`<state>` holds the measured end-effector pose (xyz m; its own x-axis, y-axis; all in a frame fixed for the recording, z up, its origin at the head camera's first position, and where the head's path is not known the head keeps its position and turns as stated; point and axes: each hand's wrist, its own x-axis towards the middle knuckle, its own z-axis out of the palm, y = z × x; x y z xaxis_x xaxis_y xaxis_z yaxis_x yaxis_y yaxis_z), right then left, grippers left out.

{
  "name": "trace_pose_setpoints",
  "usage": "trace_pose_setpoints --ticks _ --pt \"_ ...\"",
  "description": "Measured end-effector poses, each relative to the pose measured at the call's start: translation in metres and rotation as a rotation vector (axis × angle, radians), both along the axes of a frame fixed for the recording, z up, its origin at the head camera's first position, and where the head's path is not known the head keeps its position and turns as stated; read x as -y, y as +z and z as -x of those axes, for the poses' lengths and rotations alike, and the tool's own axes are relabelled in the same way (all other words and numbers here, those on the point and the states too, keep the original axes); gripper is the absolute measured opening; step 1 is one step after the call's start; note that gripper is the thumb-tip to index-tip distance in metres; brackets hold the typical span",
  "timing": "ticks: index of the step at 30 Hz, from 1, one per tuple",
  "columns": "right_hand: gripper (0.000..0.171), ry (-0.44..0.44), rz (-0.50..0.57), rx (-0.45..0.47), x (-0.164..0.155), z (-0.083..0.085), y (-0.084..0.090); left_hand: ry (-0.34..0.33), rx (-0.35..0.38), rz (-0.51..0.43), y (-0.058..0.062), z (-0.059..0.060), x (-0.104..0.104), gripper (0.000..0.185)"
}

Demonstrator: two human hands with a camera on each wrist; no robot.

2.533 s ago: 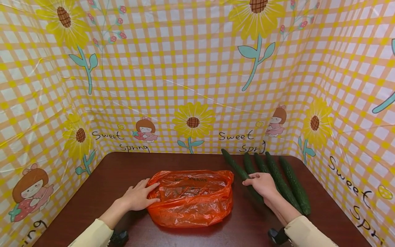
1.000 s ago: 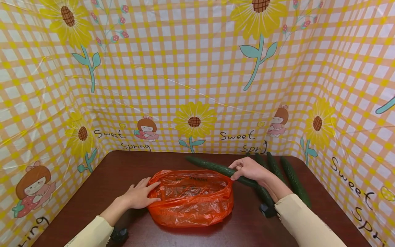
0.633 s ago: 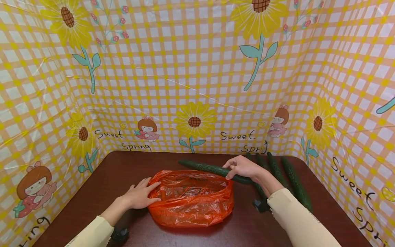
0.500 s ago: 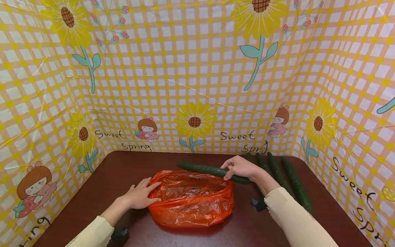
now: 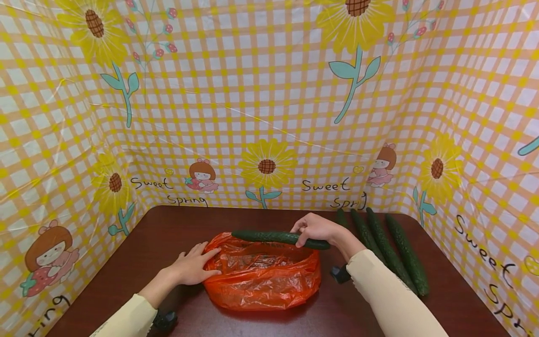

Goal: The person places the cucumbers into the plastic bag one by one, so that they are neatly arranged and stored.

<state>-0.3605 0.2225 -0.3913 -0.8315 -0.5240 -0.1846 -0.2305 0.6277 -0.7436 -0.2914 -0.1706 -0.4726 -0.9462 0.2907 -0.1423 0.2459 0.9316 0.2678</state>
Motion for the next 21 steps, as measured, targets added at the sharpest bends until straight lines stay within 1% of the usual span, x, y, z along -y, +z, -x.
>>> trace_pose_setpoints --ticks 8,13,21 --pt "0.033 0.051 -0.015 0.011 0.009 0.004 -0.005 -0.007 0.005 0.000 0.000 0.002 0.001 0.074" --pt "0.035 0.050 -0.029 0.004 0.016 0.006 -0.009 -0.003 0.010 -0.004 0.000 0.002 0.001 0.074" --pt "0.033 0.029 -0.055 -0.015 0.027 0.010 -0.015 -0.007 0.010 -0.006 0.000 0.001 -0.001 0.073"
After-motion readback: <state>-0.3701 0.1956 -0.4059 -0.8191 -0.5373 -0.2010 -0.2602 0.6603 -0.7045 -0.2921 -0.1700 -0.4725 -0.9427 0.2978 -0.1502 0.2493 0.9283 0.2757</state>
